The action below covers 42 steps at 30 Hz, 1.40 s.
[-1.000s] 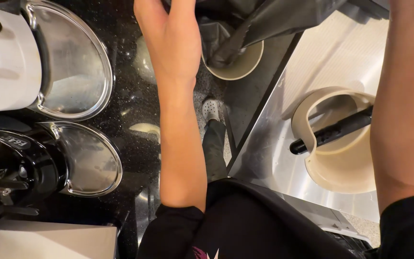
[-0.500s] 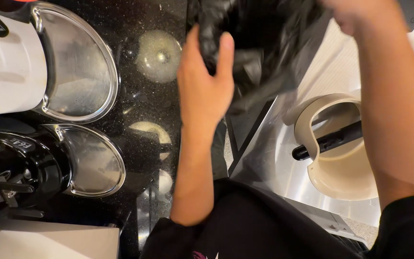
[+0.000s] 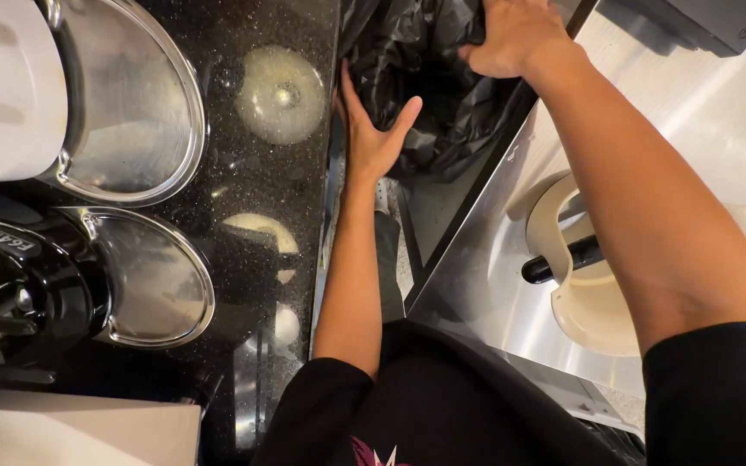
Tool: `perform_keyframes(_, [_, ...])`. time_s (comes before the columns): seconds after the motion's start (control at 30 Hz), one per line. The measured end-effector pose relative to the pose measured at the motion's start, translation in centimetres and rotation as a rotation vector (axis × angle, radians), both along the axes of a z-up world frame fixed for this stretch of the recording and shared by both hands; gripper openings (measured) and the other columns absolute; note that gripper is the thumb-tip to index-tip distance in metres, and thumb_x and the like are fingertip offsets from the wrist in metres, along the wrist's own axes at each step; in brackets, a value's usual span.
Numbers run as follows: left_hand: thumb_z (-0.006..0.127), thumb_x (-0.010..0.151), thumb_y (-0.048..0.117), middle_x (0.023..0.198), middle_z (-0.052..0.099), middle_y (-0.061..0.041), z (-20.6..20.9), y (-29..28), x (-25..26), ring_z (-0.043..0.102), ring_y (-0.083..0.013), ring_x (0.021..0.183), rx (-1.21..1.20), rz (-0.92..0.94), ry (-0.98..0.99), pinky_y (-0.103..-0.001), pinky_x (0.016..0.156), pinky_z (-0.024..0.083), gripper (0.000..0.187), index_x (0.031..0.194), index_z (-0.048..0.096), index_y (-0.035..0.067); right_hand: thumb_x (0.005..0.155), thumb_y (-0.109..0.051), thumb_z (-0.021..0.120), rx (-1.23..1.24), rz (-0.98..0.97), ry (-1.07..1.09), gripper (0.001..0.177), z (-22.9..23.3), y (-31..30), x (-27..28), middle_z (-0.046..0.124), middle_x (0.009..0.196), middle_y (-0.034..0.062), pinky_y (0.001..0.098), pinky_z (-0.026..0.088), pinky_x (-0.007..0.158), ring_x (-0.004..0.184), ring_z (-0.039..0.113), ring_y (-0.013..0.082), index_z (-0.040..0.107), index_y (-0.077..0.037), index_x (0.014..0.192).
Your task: Cleaning a white plastic component of a machine in a sink and then preparing a trash bag.
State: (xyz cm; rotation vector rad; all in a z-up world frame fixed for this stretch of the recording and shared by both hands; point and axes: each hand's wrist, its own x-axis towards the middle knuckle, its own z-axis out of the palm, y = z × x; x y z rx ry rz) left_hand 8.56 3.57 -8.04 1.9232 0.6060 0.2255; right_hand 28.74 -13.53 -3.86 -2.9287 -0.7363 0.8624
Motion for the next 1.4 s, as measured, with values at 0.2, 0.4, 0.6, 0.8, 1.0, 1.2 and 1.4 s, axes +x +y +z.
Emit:
perform_keyframes(0.2, [0.081, 0.081, 0.058, 0.163, 0.029, -0.033, 7.6, -0.3, 0.5, 0.032, -0.0489, 0.150, 0.016, -0.008, 0.152, -0.055, 0.118, 0.035, 0.116, 0.162, 0.018, 0.005, 0.094, -0.039, 0.077, 0.245, 0.064, -0.299, 0.063, 8.3, 2.2, -4.4, 0.065, 0.126, 0.0270, 0.0566, 0.043, 0.101, 0.121, 0.059, 0.0464, 0.058, 0.004, 0.135])
perform_keyframes(0.4, [0.065, 0.092, 0.060, 0.155, 0.037, -0.034, 8.1, -0.1, 4.1, 0.046, -0.0508, 0.137, 0.258, 0.001, 0.386, -0.053, 0.111, 0.039, 0.100, 0.162, 0.020, 0.005, 0.082, -0.030, 0.071, -0.273, 0.042, 0.068, 0.054, 8.0, 3.5, -6.9, 0.066, 0.118, 0.0268, 0.0501, 0.056, 0.084, 0.106, 0.067, 0.0429, 0.063, 0.003, 0.123])
perform_keyframes(0.6, [0.060, 0.090, 0.066, 0.160, 0.037, -0.026, 2.3, 1.1, 3.6, 0.038, -0.0435, 0.145, -0.054, 0.012, 0.379, -0.051, 0.114, 0.035, 0.095, 0.158, 0.032, 0.006, 0.086, -0.024, 0.063, -0.476, 0.292, 0.407, 0.046, 4.7, 2.5, -8.2, 0.067, 0.136, 0.0180, 0.0581, 0.033, 0.118, 0.140, 0.050, 0.0390, 0.072, -0.007, 0.128])
perform_keyframes(0.8, [0.072, 0.092, 0.063, 0.167, 0.030, -0.032, 7.6, -0.5, -2.9, 0.033, -0.0466, 0.155, 0.009, 0.014, 0.080, -0.050, 0.125, 0.033, 0.110, 0.165, 0.020, 0.000, 0.082, -0.015, 0.064, -0.495, 0.349, 0.361, 0.046, 7.2, 2.3, -8.5, 0.060, 0.135, 0.0192, 0.0714, 0.004, 0.117, 0.139, 0.041, 0.0424, 0.067, -0.009, 0.127])
perform_keyframes(1.0, [0.098, 0.051, 0.054, 0.156, 0.024, -0.038, 8.7, -2.5, -5.8, 0.031, -0.0566, 0.144, 0.199, -0.104, 0.059, -0.059, 0.115, 0.033, 0.152, 0.158, 0.004, 0.002, 0.103, -0.021, 0.056, -0.229, 0.040, 0.112, 0.032, 14.7, 3.2, -6.6, 0.070, 0.119, 0.0302, 0.0482, 0.051, 0.108, 0.116, 0.067, 0.0443, 0.071, 0.004, 0.116])
perform_keyframes(1.2, [0.096, 0.059, 0.019, 0.157, 0.032, -0.035, 0.2, -4.5, -2.3, 0.044, -0.0520, 0.139, 0.045, 0.104, 0.136, -0.056, 0.114, 0.046, 0.141, 0.166, 0.004, 0.013, 0.106, -0.039, 0.056, 0.693, -0.198, 0.103, 0.049, -0.3, 1.4, -2.3, 0.062, 0.130, 0.0245, 0.0491, 0.045, 0.098, 0.120, 0.057, 0.0388, 0.057, 0.000, 0.135])
perform_keyframes(1.4, [0.101, 0.068, 0.013, 0.157, 0.036, -0.032, -1.6, -2.8, -2.6, 0.044, -0.0510, 0.143, 0.061, 0.033, -0.036, -0.056, 0.114, 0.047, 0.134, 0.165, 0.009, 0.020, 0.100, -0.041, 0.049, 0.658, -0.895, 0.452, 0.048, -7.3, 0.8, -0.7, 0.071, 0.113, 0.0053, 0.0413, 0.047, 0.096, 0.107, 0.064, 0.0215, 0.067, -0.004, 0.122])
